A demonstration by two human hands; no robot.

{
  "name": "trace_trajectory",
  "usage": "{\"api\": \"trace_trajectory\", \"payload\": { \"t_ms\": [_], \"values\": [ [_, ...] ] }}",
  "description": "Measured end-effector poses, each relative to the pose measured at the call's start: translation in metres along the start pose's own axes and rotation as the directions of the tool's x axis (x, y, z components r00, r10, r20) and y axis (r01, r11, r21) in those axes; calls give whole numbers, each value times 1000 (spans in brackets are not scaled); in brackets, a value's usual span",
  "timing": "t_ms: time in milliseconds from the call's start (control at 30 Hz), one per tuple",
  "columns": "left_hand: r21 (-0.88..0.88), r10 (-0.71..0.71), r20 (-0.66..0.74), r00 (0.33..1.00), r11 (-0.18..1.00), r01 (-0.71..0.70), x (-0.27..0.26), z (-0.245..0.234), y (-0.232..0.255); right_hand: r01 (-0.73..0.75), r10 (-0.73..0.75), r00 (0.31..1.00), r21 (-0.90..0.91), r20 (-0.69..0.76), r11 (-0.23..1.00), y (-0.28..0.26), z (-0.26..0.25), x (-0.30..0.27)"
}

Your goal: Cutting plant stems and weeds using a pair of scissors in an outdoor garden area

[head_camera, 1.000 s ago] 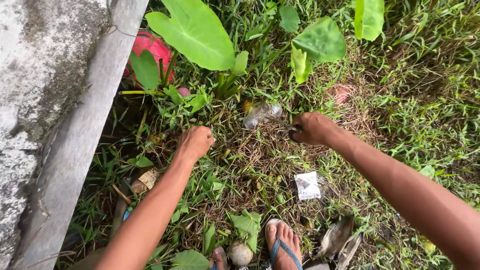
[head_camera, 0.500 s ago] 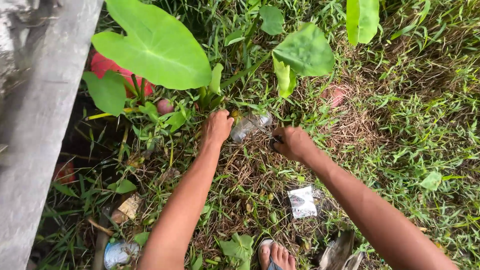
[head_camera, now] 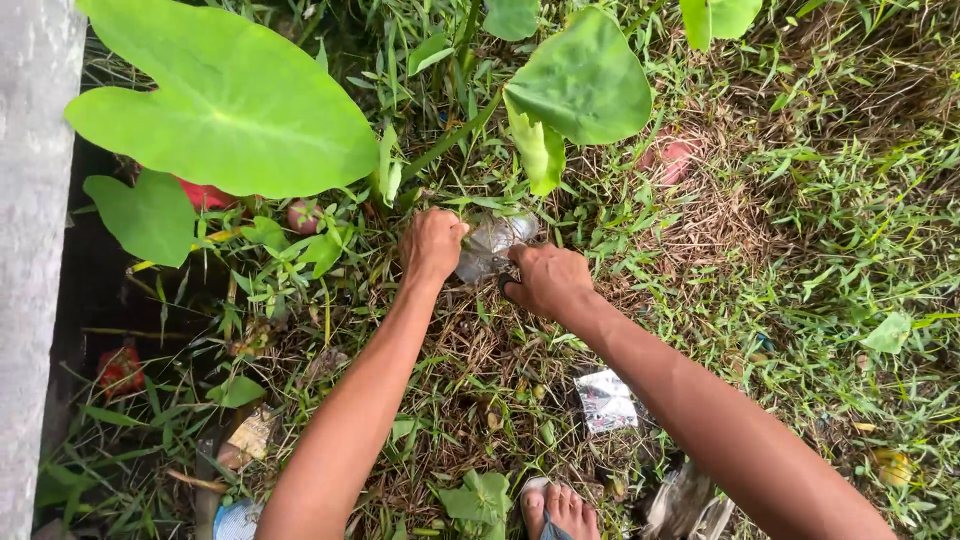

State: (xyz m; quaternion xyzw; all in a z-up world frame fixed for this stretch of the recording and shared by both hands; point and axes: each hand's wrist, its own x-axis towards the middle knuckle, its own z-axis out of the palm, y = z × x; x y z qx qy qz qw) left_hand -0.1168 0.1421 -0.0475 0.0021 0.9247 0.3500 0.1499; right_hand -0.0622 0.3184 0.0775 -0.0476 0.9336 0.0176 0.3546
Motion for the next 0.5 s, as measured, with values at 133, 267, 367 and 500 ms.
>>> {"api": "trace_trajectory", "payload": {
  "t_ms": [133,267,367,500],
  "values": [
    [-18,-5,8,1000,1000,5,-23,-15,10,66,-67,997,-32,-30,997,-14,18,23],
    [-57,40,-53,998,997,-43,-34,-32,11,105,-120,993,-333,-23,937,-31,27,21],
    [-100,35,-29,999,994,-38,-40,-40,6,92,-106,994,-271,-40,958,-19,35,10],
    [-111,20,70,997,994,-12,-72,-58,-3,132,-122,990,158,-73,979,6,31,-33]
  ]
}}
